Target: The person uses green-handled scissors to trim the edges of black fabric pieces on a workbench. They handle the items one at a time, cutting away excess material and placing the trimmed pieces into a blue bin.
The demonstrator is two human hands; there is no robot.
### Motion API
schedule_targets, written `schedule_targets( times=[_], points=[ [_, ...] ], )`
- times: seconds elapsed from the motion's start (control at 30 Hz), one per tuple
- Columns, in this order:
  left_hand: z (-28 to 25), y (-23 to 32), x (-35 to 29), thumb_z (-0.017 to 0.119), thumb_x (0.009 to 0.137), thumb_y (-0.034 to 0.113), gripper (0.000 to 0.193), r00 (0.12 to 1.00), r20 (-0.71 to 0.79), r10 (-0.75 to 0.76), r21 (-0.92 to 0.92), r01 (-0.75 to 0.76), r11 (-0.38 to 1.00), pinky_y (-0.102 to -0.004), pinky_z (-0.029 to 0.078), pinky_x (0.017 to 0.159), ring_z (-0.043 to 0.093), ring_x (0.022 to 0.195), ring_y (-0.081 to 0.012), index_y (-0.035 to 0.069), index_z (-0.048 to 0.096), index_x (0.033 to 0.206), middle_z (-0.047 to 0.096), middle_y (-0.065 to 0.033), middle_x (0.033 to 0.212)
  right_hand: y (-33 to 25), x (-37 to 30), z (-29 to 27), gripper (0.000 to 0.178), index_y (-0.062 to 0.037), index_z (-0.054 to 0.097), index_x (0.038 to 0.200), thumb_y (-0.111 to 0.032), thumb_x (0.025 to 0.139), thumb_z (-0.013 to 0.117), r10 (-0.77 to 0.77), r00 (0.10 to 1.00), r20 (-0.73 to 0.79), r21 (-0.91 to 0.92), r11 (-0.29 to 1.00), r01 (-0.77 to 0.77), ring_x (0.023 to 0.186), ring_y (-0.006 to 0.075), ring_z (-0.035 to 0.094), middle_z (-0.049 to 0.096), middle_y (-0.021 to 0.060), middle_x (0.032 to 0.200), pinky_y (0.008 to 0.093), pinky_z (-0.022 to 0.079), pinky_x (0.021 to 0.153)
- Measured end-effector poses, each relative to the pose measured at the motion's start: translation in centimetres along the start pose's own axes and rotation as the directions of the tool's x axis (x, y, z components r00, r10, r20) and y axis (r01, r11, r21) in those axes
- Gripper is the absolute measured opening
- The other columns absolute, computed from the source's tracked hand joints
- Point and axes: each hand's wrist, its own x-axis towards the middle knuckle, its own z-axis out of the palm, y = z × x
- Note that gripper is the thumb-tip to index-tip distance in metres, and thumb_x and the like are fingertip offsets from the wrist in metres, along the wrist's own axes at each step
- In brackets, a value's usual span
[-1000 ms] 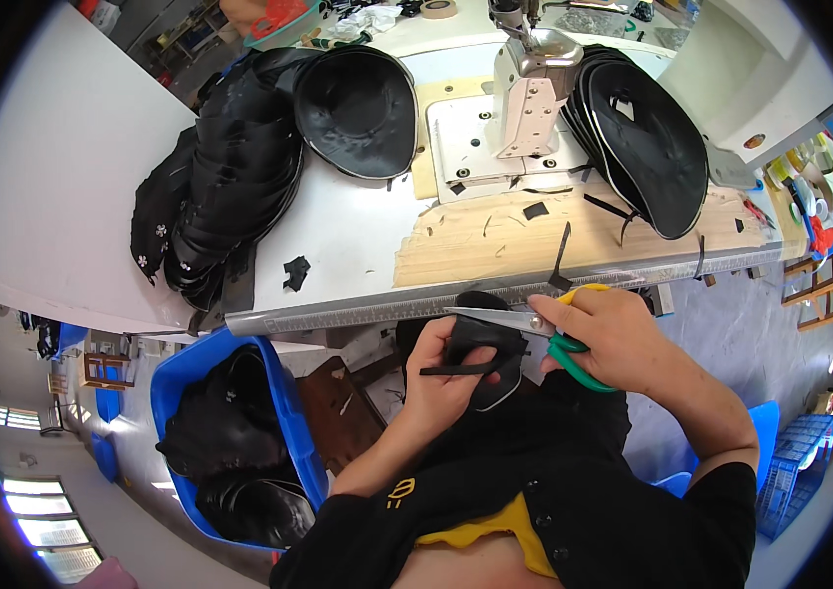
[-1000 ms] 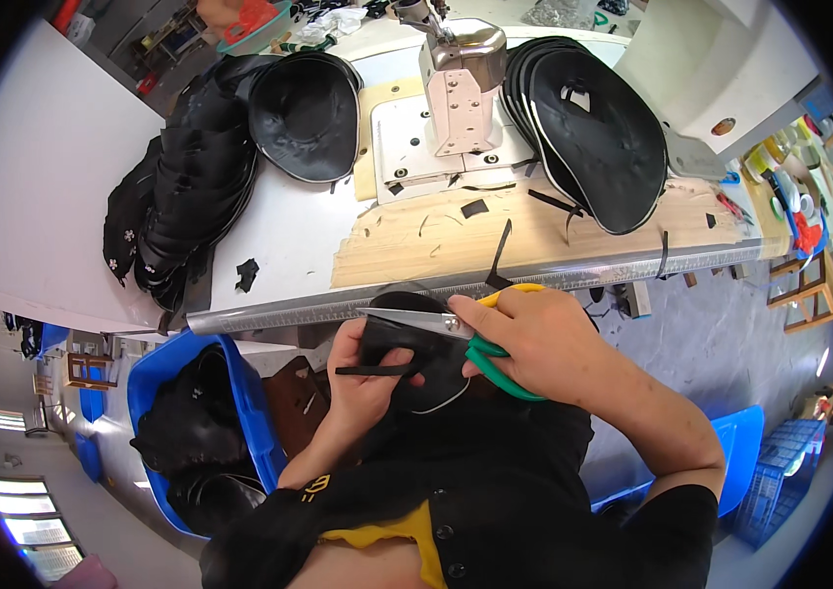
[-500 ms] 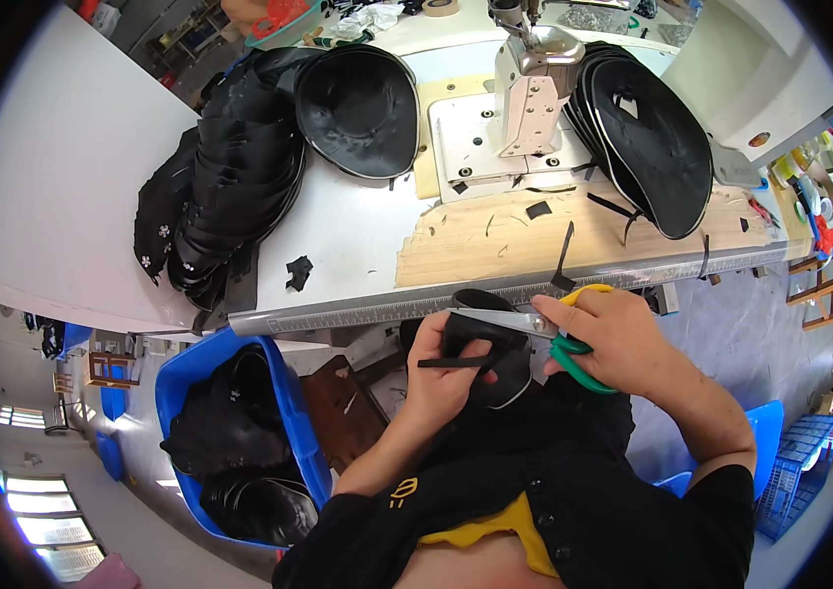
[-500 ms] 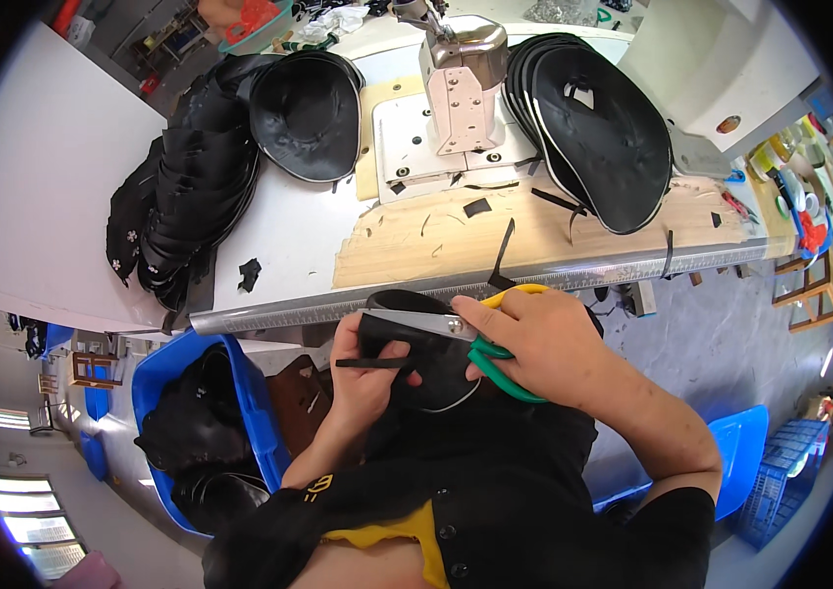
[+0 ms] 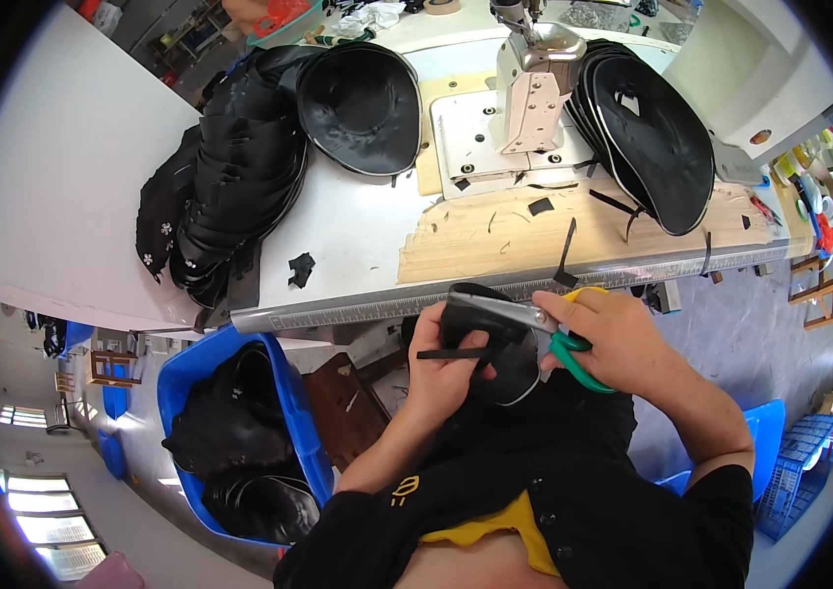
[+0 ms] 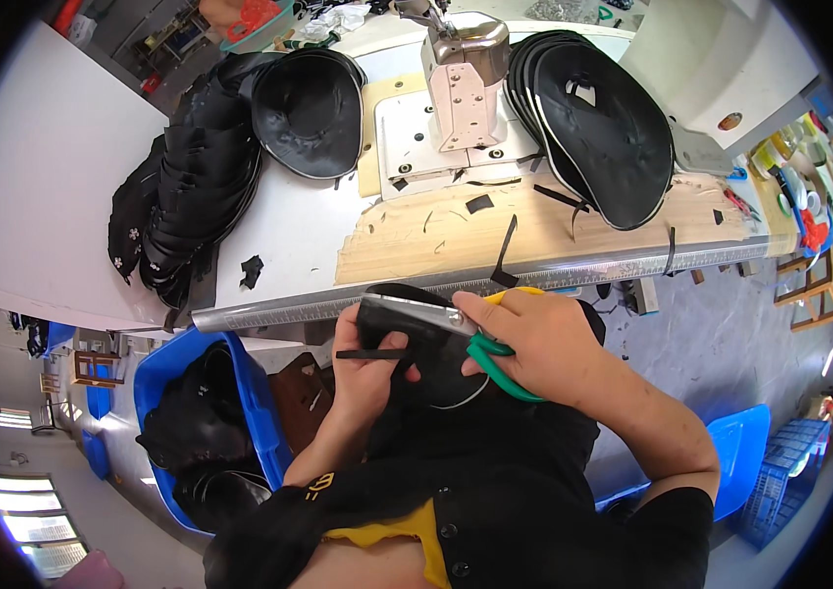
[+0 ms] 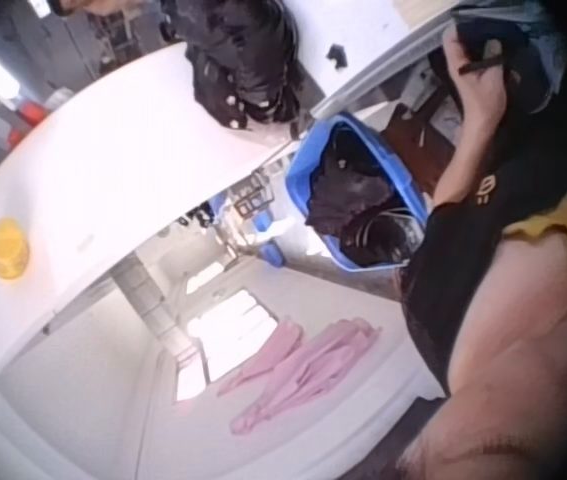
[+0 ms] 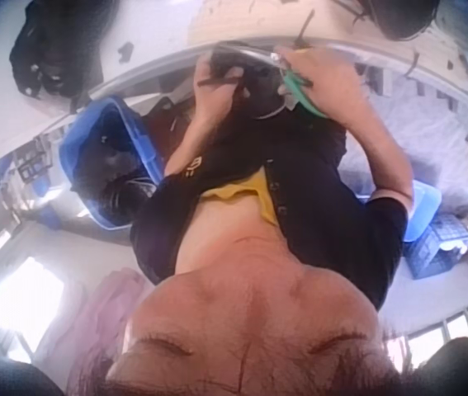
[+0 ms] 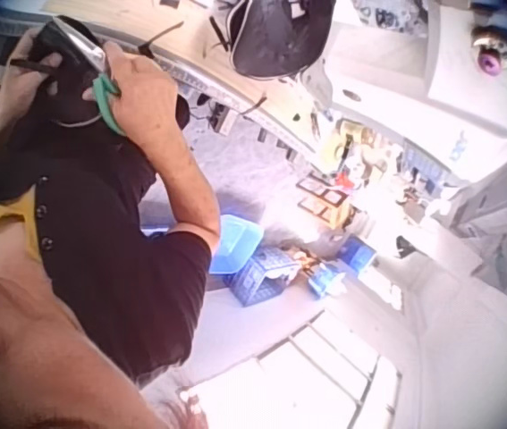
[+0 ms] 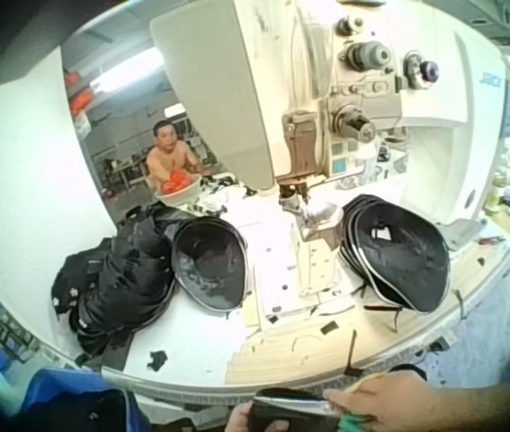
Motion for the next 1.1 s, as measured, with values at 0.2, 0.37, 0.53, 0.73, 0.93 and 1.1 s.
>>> schedule_targets(
  times=[0.2,0.37,0.53,0.73,0.93,1.1],
  points=[
    [-0.7,0.7,0.5,0.058,0.084,-0.003,0.03,0.995,-0.049,-0.084,-0.199,0.073,0.977,-0.0253,0.053,0.047,0.061,0.068,-0.0152,0.004,0.043,0.109,0.06,-0.0102,0.094,0.6,0.3,-0.8,0.067,-0.012,0.057,0.118,-0.039,0.06,0.078,-0.068,0.998,0.01,-0.084,0.994,0.069,0.066,0.0244,0.054,0.056,0.0048,0.077,0.0343,0.045,0.06],
    [-0.6,0.8,0.6,0.057,0.084,-0.003,0.031,0.994,-0.083,-0.067,-0.176,0.052,0.983,-0.026,0.053,0.047,0.061,0.069,-0.0157,0.003,0.043,0.111,0.059,-0.0109,0.095,0.1,0.2,-0.4,0.066,-0.0121,0.056,0.118,-0.039,0.062,0.077,-0.071,0.997,0.007,-0.257,0.964,0.07,0.067,0.0249,0.054,0.056,0.0053,0.077,0.0344,0.045,0.06],
    [-0.2,1.2,0.6,0.057,0.084,-0.003,0.032,0.993,-0.081,-0.084,-0.168,0.07,0.983,-0.0255,0.053,0.047,0.061,0.067,-0.0162,0.003,0.042,0.112,0.06,-0.0121,0.095,0.3,-0.3,-0.6,0.064,-0.012,0.056,0.119,-0.039,0.064,0.076,0.072,0.996,0.062,-0.052,0.996,-0.068,0.067,0.0273,0.057,0.056,0.0067,0.075,0.0354,0.046,0.06],
    [-1.1,1.2,1.1,0.057,0.085,-0.001,0.031,0.994,-0.077,-0.081,-0.235,0.06,0.97,-0.0257,0.048,0.044,0.058,0.057,-0.0175,0.004,0.042,0.112,0.059,-0.0126,0.091,1.0,-0.9,-1.5,0.068,-0.0128,0.055,0.12,-0.041,0.061,0.077,0.04,0.999,0.033,-0.015,0.999,-0.039,0.068,0.0275,0.057,0.057,0.0055,0.078,0.0367,0.046,0.061],
    [-1.1,1.2,0.8,0.059,0.085,0.003,0.029,0.99,-0.114,-0.088,-0.236,0.059,0.97,-0.0277,0.045,0.043,0.052,0.049,-0.0184,0.006,0.043,0.11,0.058,-0.0105,0.085,0.5,-1.1,-0.2,0.07,-0.0111,0.055,0.12,-0.041,0.06,0.077,-0.054,0.998,0.013,-0.151,0.987,0.056,0.068,0.0265,0.057,0.057,0.006,0.078,0.0357,0.046,0.063],
    [-0.7,1.6,0.7,0.058,0.084,0.0,0.033,0.986,-0.11,-0.123,-0.244,0.093,0.965,-0.0294,0.044,0.039,0.053,0.048,-0.0203,0.006,0.041,0.111,0.057,-0.0139,0.083,0.8,-2.0,0.7,0.065,-0.011,0.054,0.12,-0.039,0.066,0.076,0.08,0.997,0.018,0.015,0.997,-0.08,0.069,0.0269,0.058,0.057,0.0066,0.077,0.0342,0.048,0.061]
  ],
)
